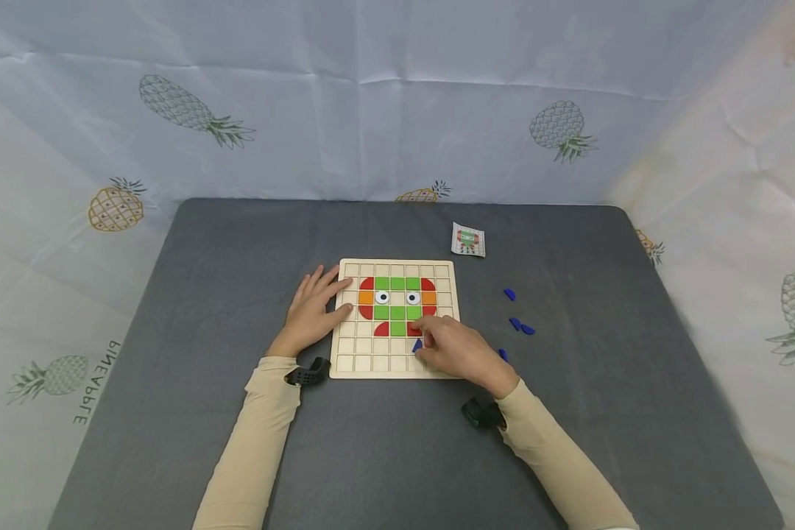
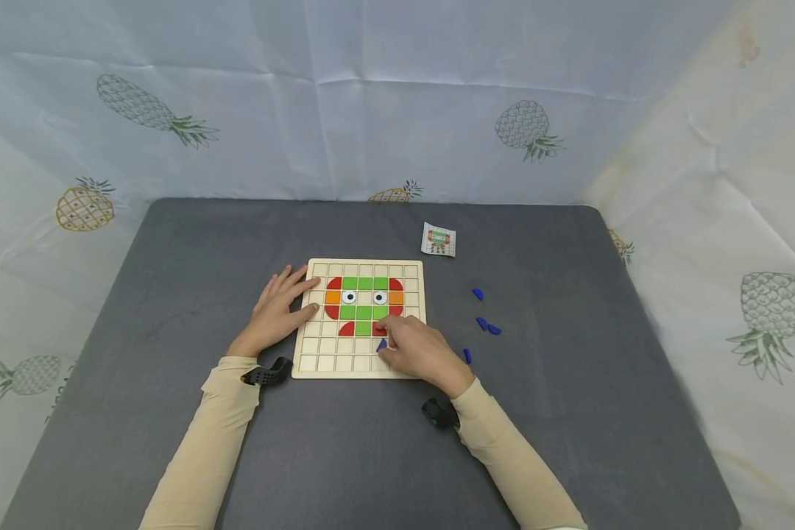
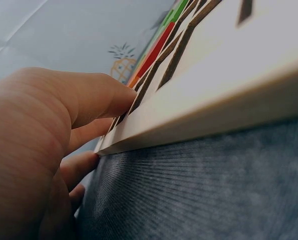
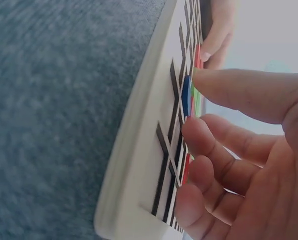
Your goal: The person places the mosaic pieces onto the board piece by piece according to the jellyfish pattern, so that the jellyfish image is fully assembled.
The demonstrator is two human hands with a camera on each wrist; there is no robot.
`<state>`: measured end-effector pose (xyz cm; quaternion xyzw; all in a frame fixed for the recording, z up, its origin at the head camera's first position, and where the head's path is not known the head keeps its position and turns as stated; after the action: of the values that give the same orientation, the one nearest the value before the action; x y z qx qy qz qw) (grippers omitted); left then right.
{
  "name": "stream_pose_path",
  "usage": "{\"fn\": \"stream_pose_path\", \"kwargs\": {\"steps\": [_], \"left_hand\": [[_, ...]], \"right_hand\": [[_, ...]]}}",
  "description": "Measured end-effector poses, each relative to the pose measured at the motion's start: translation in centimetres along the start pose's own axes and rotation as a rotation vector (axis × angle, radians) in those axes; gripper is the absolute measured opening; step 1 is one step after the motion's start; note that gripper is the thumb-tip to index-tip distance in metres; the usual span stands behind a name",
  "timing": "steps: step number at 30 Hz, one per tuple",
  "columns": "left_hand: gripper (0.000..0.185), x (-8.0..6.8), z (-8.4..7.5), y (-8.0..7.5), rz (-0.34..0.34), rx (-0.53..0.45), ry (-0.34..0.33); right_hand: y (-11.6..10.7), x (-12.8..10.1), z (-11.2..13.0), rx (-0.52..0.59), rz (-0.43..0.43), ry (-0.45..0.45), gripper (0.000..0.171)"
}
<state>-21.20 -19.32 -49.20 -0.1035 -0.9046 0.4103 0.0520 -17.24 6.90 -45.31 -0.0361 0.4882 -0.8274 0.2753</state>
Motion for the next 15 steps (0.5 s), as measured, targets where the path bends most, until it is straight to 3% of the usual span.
{"fn": "stream_pose_path", "kwargs": {"steps": [4, 8, 15], "left_hand": [[0.056, 0.05, 0.02, -0.01, 0.001, 0.004, -0.009], [0.057, 0.05, 0.04, -0.04, -0.001, 0.006, -0.012], [0.056, 0.05, 0.01, 0.05, 0.002, 0.006, -0.006]], "right_hand": [[0.03, 0.08, 0.09, -0.049, -0.058, 0.036, 0.018], [0.14, 0.28, 0.45, -0.116, -0.089, 0.061, 0.025], [0.30, 0.33, 0.90, -0.119, -0.066, 0.037, 0.019]]}}
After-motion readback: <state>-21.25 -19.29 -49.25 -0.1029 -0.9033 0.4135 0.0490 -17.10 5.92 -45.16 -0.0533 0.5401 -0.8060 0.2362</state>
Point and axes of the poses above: each hand's wrist, its own x-axis towards the middle knuckle, its own y-axis out of the palm, z = x × y, the point moved 4 cm from there along x, towards the middle knuckle, and after that the axes turned 1 degree about y, right-handed, at the moved point
